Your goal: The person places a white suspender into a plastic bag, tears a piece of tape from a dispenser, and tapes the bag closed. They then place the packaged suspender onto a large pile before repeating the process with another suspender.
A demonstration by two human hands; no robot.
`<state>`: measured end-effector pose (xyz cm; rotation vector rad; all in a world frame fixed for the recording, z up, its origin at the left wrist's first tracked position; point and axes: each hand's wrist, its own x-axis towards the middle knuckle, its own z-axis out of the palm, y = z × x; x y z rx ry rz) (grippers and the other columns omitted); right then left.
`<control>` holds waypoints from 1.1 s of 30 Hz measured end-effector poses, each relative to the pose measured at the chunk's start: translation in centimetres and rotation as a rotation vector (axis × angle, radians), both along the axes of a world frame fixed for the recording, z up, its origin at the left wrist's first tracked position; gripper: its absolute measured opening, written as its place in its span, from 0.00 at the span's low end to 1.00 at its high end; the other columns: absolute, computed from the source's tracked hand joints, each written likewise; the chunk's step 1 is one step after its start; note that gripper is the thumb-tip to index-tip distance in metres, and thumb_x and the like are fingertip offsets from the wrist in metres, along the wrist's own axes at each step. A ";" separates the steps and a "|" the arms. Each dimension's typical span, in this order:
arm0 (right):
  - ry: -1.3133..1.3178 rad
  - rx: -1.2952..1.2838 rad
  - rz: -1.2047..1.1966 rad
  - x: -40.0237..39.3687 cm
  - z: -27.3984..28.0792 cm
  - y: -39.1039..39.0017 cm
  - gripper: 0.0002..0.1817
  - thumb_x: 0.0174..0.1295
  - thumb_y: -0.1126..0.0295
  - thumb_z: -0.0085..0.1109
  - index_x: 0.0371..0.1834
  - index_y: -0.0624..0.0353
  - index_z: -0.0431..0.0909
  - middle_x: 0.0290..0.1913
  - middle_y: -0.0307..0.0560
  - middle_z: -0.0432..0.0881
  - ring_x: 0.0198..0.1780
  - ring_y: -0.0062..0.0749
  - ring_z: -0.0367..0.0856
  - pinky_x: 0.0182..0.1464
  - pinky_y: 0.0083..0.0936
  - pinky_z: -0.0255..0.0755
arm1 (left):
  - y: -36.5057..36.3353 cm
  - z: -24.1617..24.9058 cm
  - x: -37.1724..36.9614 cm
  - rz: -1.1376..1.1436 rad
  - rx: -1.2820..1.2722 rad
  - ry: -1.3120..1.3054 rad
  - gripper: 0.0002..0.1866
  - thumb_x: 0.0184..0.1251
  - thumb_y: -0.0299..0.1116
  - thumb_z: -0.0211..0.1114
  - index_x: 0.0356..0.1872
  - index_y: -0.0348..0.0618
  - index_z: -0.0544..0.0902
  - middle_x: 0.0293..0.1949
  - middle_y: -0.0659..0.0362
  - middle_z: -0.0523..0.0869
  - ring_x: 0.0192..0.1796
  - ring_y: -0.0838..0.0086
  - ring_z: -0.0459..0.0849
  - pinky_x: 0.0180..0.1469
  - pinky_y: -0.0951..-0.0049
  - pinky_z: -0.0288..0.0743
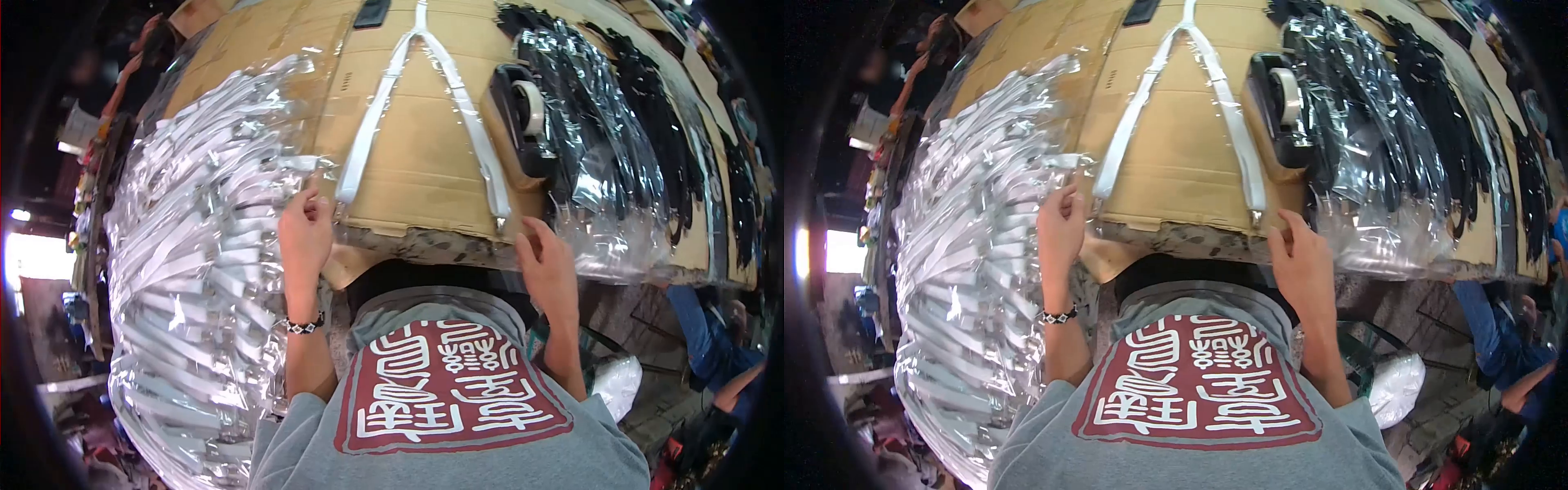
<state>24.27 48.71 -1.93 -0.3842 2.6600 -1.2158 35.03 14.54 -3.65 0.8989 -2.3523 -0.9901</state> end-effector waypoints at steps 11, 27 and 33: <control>0.196 0.345 0.073 2.7 3.2 -0.2 0.15 0.70 0.60 0.59 0.46 0.62 0.83 0.40 0.56 0.86 0.38 0.54 0.85 0.43 0.45 0.77 | 0.5 0.0 -1.1 -0.059 0.157 -0.137 0.23 0.64 0.44 0.75 0.44 0.29 0.86 0.21 0.56 0.85 0.22 0.75 0.80 0.27 0.71 0.73; 0.641 0.167 0.636 -3.0 -5.5 -18.1 0.24 0.73 0.67 0.50 0.70 0.62 0.71 0.75 0.55 0.68 0.77 0.53 0.62 0.76 0.52 0.57 | 2.7 -0.3 -1.7 -0.092 1.004 -0.138 0.15 0.72 0.39 0.70 0.38 0.34 0.84 0.22 0.56 0.86 0.15 0.80 0.78 0.14 0.81 0.66; 0.565 0.115 0.642 -3.0 -5.2 -17.9 0.24 0.72 0.67 0.51 0.69 0.63 0.71 0.75 0.55 0.68 0.77 0.54 0.62 0.76 0.52 0.57 | 3.4 0.0 0.6 -0.120 0.992 -0.155 0.17 0.69 0.37 0.71 0.47 0.31 0.83 0.28 0.50 0.90 0.18 0.77 0.84 0.15 0.83 0.69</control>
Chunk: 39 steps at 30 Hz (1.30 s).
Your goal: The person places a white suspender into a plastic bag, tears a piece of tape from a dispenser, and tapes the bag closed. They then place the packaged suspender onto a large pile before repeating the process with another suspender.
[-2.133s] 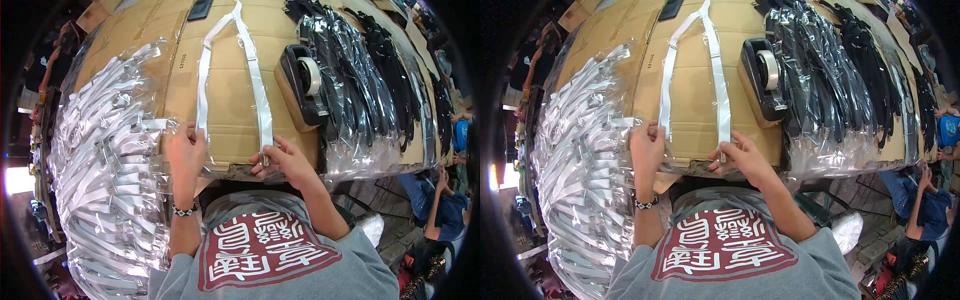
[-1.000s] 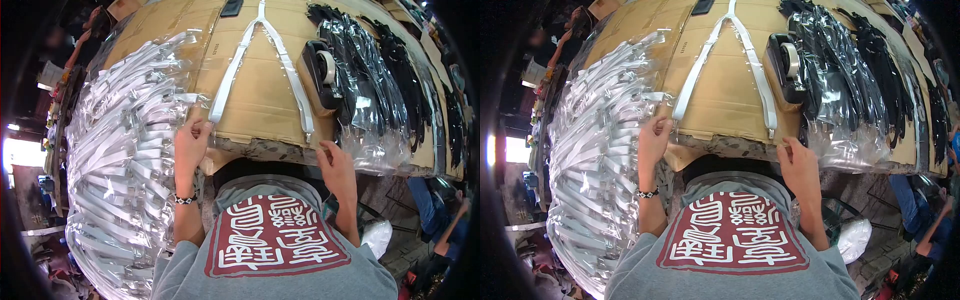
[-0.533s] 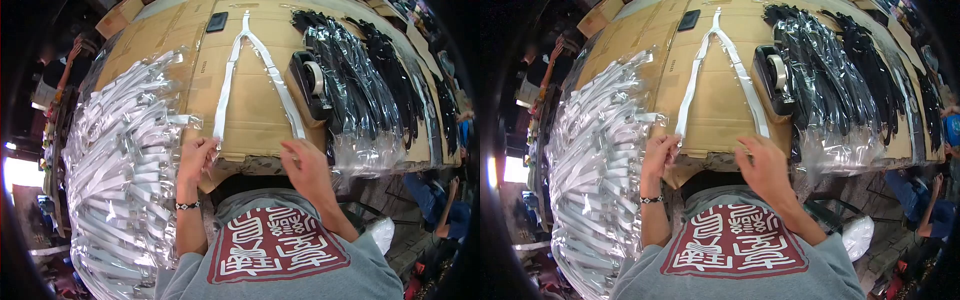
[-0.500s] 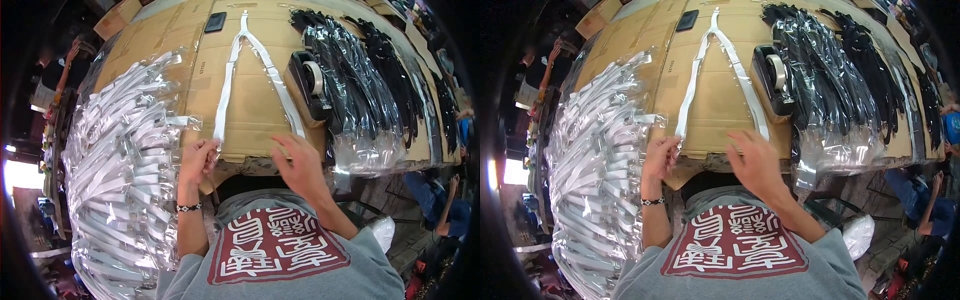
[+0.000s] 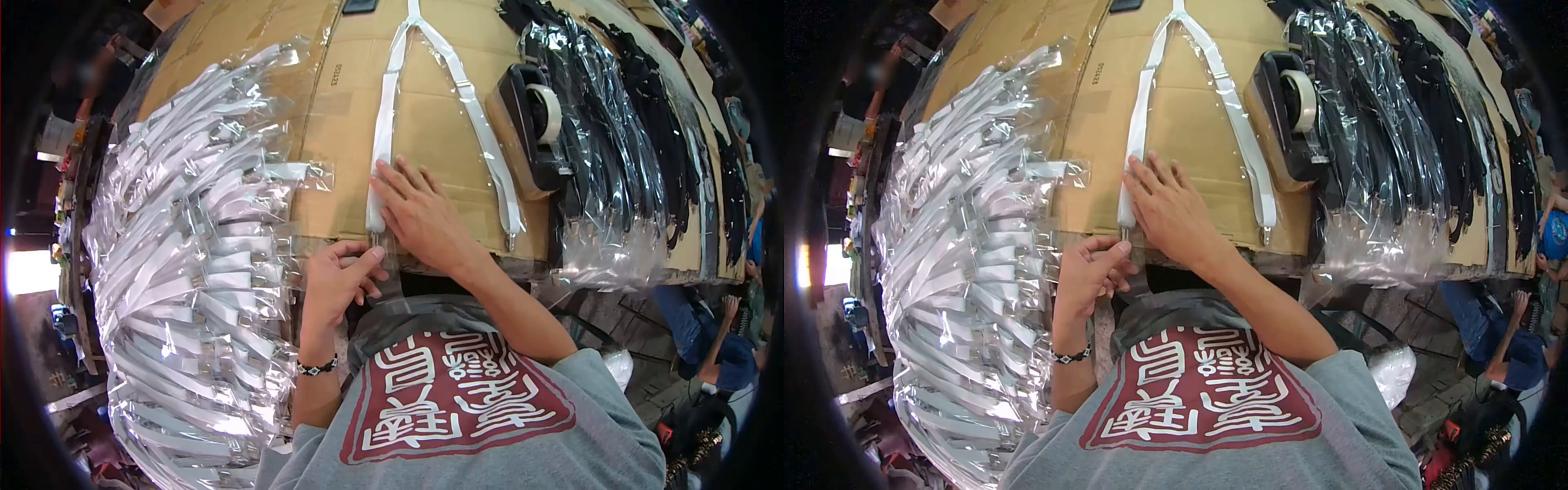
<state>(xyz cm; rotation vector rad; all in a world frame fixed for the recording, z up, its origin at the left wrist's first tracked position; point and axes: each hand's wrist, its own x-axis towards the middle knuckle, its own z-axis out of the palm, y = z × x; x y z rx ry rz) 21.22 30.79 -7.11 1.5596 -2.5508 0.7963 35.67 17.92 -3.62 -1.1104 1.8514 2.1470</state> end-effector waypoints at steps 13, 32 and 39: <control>-0.168 -0.174 0.093 0.4 4.8 3.2 0.25 0.57 0.76 0.63 0.60 0.60 0.75 0.66 0.57 0.74 0.71 0.55 0.69 0.71 0.48 0.63 | 0.9 -0.3 4.1 0.038 0.140 0.066 0.12 0.76 0.34 0.63 0.37 0.33 0.87 0.26 0.53 0.90 0.18 0.82 0.79 0.19 0.85 0.62; -0.161 -0.366 0.211 7.3 3.5 5.5 0.30 0.50 0.72 0.74 0.61 0.49 0.77 0.65 0.51 0.74 0.67 0.52 0.74 0.68 0.46 0.68 | -0.1 1.8 1.2 0.041 0.341 0.163 0.16 0.78 0.35 0.59 0.44 0.29 0.87 0.33 0.52 0.91 0.29 0.75 0.86 0.30 0.77 0.77; -0.577 -0.557 0.009 5.8 3.4 4.9 0.11 0.58 0.78 0.70 0.44 0.57 0.86 0.42 0.47 0.82 0.43 0.43 0.81 0.44 0.34 0.75 | -0.8 1.0 0.4 -0.023 -0.088 0.001 0.21 0.78 0.43 0.62 0.36 0.30 0.87 0.27 0.56 0.88 0.29 0.76 0.85 0.30 0.77 0.75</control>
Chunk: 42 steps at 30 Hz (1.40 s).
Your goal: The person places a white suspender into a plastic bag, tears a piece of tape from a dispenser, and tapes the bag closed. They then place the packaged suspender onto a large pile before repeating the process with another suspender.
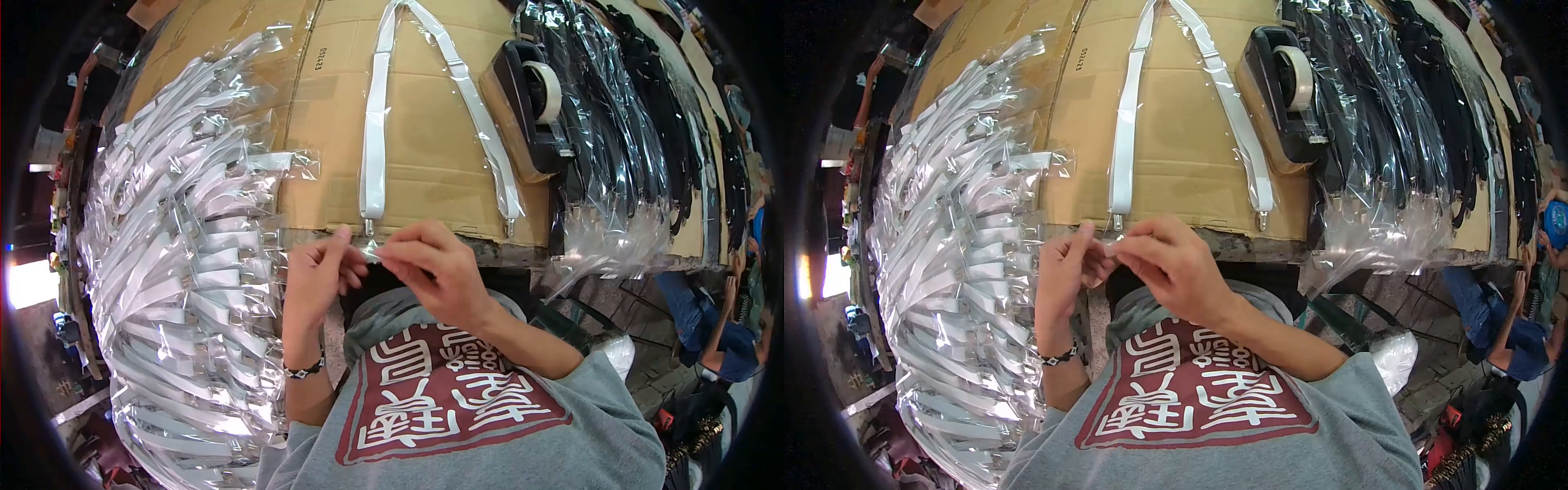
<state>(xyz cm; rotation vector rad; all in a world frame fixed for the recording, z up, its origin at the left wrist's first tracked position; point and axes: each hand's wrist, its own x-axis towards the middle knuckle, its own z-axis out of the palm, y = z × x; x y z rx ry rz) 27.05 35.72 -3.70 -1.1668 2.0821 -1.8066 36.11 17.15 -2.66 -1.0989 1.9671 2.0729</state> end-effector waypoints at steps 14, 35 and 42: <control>-0.429 0.091 0.033 -6.9 -2.5 -3.7 0.15 0.66 0.70 0.63 0.53 0.66 0.78 0.31 0.48 0.87 0.33 0.28 0.82 0.40 0.28 0.75 | -2.3 -0.4 -6.7 -0.267 -0.469 -0.080 0.21 0.68 0.45 0.71 0.31 0.30 0.87 0.24 0.56 0.86 0.26 0.77 0.81 0.30 0.73 0.73; -0.377 0.088 -0.097 -8.1 -3.3 -4.9 0.11 0.63 0.69 0.66 0.40 0.67 0.84 0.27 0.43 0.82 0.30 0.24 0.76 0.37 0.25 0.72 | -0.1 -1.0 -6.7 -0.019 0.155 0.118 0.16 0.74 0.39 0.67 0.52 0.37 0.81 0.36 0.65 0.86 0.32 0.85 0.83 0.33 0.84 0.75; -0.492 0.016 -0.166 -5.3 -2.2 -1.8 0.16 0.67 0.63 0.67 0.49 0.65 0.81 0.33 0.38 0.80 0.33 0.20 0.75 0.36 0.22 0.71 | -1.0 -1.8 -6.6 -0.004 0.245 0.213 0.16 0.72 0.35 0.69 0.53 0.34 0.81 0.36 0.61 0.87 0.31 0.84 0.82 0.32 0.84 0.75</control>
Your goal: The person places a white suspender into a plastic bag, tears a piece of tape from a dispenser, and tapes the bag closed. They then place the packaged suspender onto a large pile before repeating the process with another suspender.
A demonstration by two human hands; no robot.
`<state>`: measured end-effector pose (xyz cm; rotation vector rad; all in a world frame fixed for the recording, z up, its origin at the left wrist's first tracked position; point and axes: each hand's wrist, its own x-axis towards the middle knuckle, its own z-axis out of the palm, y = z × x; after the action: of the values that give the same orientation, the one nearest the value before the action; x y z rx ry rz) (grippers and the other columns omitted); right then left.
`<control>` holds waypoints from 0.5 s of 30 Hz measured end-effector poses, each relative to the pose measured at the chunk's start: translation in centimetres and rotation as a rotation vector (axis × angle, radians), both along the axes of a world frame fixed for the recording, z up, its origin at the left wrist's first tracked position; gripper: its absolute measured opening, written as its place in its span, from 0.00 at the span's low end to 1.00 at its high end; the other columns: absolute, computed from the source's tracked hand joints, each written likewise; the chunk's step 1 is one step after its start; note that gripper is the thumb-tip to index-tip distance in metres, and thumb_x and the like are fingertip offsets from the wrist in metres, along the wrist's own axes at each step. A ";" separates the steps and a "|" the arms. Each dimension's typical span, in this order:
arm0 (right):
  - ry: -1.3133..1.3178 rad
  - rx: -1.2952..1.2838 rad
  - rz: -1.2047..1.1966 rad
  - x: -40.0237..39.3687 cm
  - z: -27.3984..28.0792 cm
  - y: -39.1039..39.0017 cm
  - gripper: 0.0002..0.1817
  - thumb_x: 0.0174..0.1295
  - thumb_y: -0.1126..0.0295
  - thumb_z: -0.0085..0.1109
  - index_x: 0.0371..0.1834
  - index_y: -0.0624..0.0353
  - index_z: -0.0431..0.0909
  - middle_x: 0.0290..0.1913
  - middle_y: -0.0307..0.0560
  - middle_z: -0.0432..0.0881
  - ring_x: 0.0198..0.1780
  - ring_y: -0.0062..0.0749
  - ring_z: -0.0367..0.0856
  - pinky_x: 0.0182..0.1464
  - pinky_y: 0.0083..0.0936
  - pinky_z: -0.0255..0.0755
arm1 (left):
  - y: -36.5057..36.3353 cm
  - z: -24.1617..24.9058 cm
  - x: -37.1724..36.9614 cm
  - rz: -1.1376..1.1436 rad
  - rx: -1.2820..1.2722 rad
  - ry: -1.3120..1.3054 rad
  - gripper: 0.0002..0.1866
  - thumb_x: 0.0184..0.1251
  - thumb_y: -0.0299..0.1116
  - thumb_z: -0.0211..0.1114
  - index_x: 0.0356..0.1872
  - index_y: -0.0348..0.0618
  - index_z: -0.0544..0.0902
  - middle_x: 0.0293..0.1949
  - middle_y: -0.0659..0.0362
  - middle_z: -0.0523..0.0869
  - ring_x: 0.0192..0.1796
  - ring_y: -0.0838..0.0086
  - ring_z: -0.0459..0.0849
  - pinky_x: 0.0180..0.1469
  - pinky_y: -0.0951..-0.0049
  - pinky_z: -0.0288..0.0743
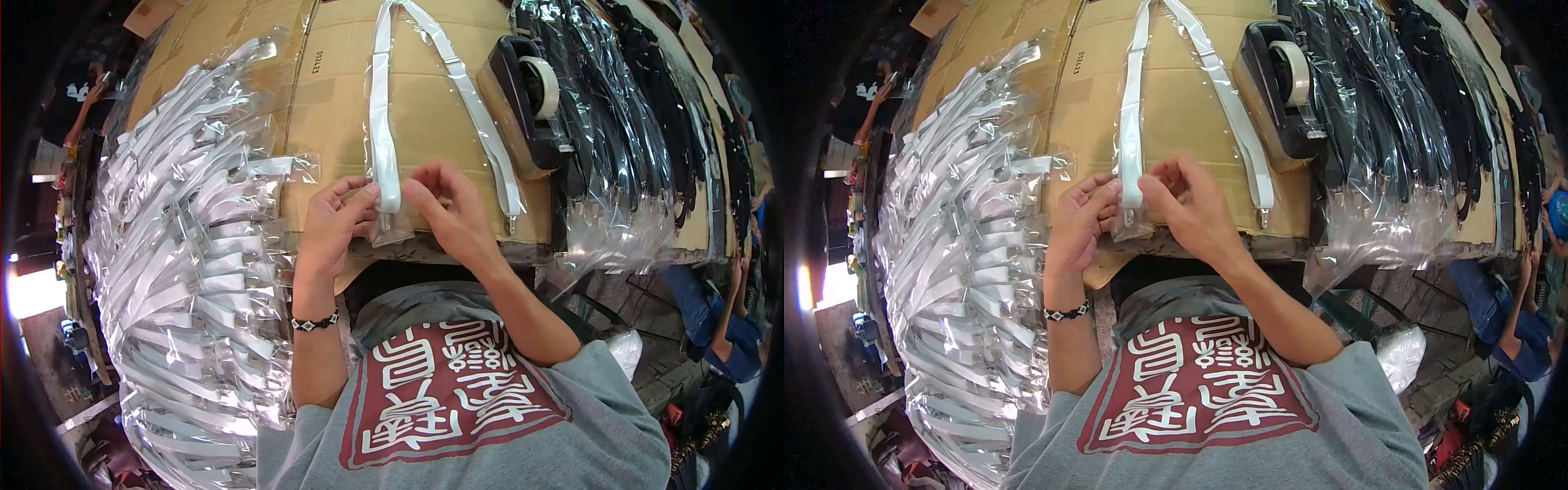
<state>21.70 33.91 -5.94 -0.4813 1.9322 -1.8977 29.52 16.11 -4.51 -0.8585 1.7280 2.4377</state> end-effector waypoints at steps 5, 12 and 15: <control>-0.252 -0.069 0.210 3.5 0.5 3.3 0.16 0.66 0.67 0.68 0.54 0.61 0.82 0.36 0.35 0.78 0.36 0.14 0.74 0.35 0.16 0.69 | 0.6 -0.2 -0.5 -0.007 0.101 0.003 0.17 0.73 0.35 0.68 0.53 0.34 0.80 0.39 0.56 0.89 0.34 0.81 0.85 0.32 0.84 0.77; -0.049 -0.037 0.216 4.1 1.0 4.1 0.17 0.63 0.73 0.68 0.57 0.58 0.83 0.36 0.35 0.77 0.33 0.16 0.74 0.36 0.16 0.70 | 1.4 0.3 -1.3 -0.095 0.095 -0.057 0.16 0.74 0.36 0.66 0.53 0.33 0.80 0.44 0.48 0.90 0.42 0.70 0.92 0.39 0.77 0.87; -0.044 0.021 0.210 4.2 1.1 4.4 0.15 0.64 0.73 0.68 0.53 0.60 0.84 0.36 0.36 0.80 0.33 0.17 0.76 0.35 0.17 0.71 | 1.4 0.2 -1.3 -0.091 0.081 -0.063 0.16 0.73 0.35 0.67 0.52 0.34 0.81 0.44 0.49 0.90 0.42 0.70 0.92 0.39 0.77 0.86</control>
<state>25.87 38.34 -4.80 -0.6054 1.7956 -1.7396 28.18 17.52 -4.33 -0.8200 1.5986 2.3778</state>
